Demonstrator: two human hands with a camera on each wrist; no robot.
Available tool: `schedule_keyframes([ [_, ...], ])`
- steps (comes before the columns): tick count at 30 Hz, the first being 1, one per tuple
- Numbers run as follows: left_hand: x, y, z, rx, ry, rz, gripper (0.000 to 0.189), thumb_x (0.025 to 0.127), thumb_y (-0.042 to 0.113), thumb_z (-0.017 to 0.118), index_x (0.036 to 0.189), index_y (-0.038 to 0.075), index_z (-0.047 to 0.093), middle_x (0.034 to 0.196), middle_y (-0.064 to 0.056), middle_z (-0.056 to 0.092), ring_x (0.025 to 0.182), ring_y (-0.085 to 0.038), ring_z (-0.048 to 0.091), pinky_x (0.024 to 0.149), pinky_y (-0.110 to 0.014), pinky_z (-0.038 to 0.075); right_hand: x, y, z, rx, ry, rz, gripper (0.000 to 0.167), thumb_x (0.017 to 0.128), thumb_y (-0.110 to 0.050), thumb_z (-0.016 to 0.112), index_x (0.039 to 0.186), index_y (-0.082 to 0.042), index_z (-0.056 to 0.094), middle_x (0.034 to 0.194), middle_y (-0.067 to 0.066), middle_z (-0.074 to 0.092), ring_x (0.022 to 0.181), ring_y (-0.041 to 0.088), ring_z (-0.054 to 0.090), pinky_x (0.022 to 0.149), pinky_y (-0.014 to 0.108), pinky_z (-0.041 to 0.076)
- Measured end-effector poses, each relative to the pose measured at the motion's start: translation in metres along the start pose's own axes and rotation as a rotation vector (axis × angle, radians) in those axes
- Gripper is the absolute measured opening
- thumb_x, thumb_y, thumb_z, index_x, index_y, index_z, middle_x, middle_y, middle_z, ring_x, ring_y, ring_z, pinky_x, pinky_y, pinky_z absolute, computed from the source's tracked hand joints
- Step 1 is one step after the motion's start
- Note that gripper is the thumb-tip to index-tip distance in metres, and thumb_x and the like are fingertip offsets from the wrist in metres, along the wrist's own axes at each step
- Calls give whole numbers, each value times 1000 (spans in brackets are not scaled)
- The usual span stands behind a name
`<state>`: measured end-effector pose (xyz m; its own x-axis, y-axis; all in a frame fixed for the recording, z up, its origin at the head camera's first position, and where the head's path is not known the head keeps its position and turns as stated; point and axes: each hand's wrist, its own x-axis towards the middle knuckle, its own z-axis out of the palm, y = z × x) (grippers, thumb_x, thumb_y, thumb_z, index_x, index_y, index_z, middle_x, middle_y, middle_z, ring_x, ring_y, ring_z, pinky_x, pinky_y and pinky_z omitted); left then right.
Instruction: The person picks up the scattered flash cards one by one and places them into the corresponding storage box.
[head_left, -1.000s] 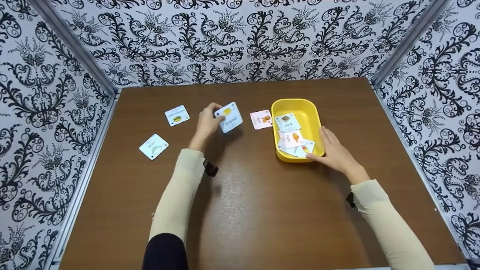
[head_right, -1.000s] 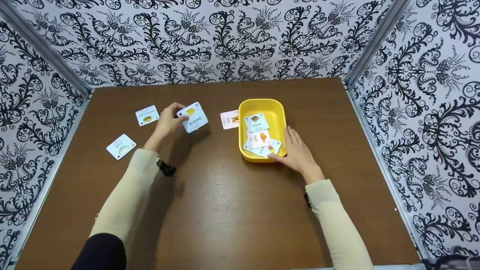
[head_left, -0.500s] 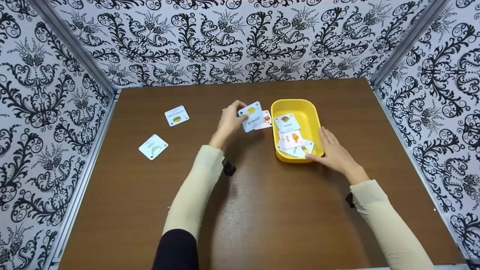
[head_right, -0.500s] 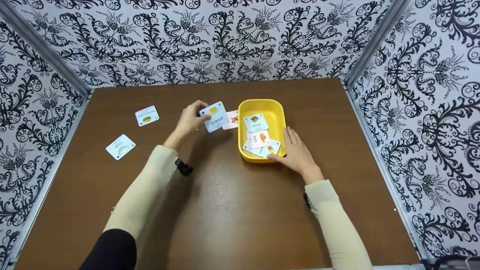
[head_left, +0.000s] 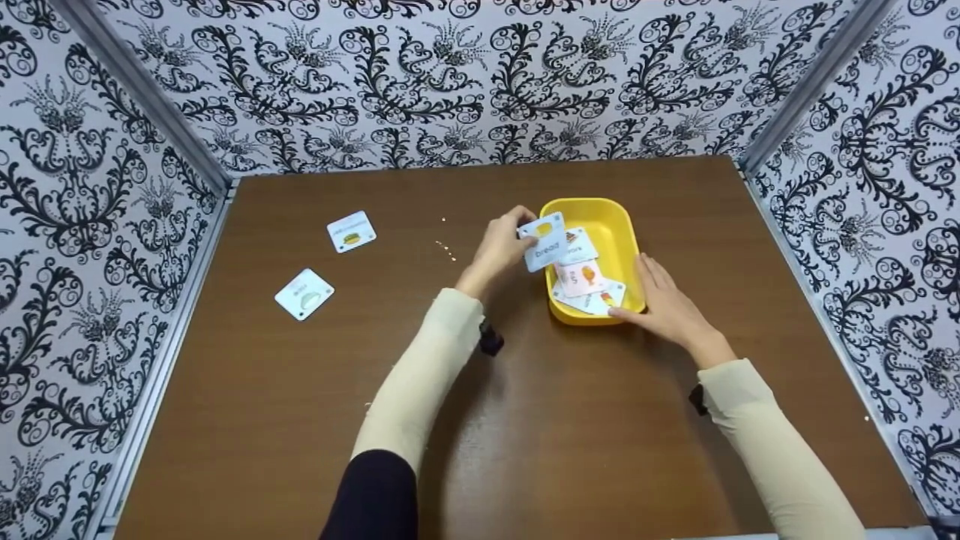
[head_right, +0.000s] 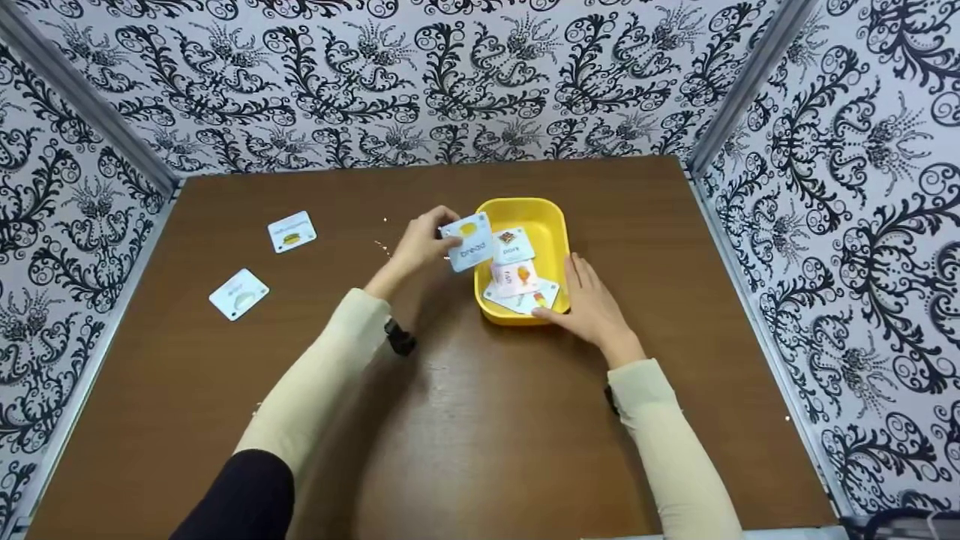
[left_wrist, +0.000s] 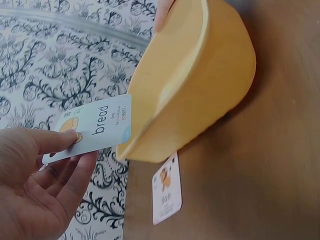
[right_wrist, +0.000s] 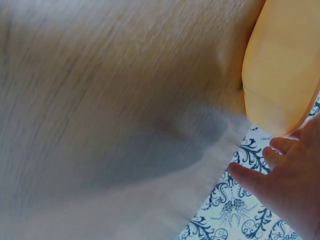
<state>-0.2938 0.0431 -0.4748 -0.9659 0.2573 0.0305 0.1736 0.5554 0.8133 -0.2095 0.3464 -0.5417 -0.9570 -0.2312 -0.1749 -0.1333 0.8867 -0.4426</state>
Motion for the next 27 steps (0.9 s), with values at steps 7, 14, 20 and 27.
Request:
schedule_keyframes([
  [7, 1, 11, 20, 35, -66, -26, 26, 95, 8, 65, 120, 8, 61, 121, -8, 67, 110, -19, 61, 101, -32, 50, 0, -1, 0, 7, 2, -9, 118, 84, -73, 58, 159, -12, -10, 169, 15, -4, 155, 38, 1, 123, 61, 13],
  [14, 1, 17, 41, 75, -133, -23, 27, 95, 8, 65, 122, 9, 61, 125, -7, 66, 114, -18, 60, 101, -32, 50, 0, 0, -1, 3, 8, -21, 118, 85, -72, 58, 159, -10, -8, 168, 17, -3, 155, 38, 2, 123, 61, 14],
  [20, -3, 26, 59, 174, -189, -9, 29, 94, 10, 67, 123, 10, 60, 122, -6, 67, 110, -17, 62, 96, -31, 52, 1, 2, -1, 7, 12, -22, 118, 85, -72, 59, 159, -9, -7, 168, 18, -2, 155, 39, 3, 122, 61, 14],
  [27, -11, 34, 81, 374, -230, -16, 26, 95, 15, 66, 120, 18, 60, 118, -2, 69, 102, -16, 65, 86, -31, 55, 1, 3, 1, 4, 29, -37, 117, 85, -70, 60, 160, -8, -5, 168, 18, 0, 155, 39, 3, 123, 60, 14],
])
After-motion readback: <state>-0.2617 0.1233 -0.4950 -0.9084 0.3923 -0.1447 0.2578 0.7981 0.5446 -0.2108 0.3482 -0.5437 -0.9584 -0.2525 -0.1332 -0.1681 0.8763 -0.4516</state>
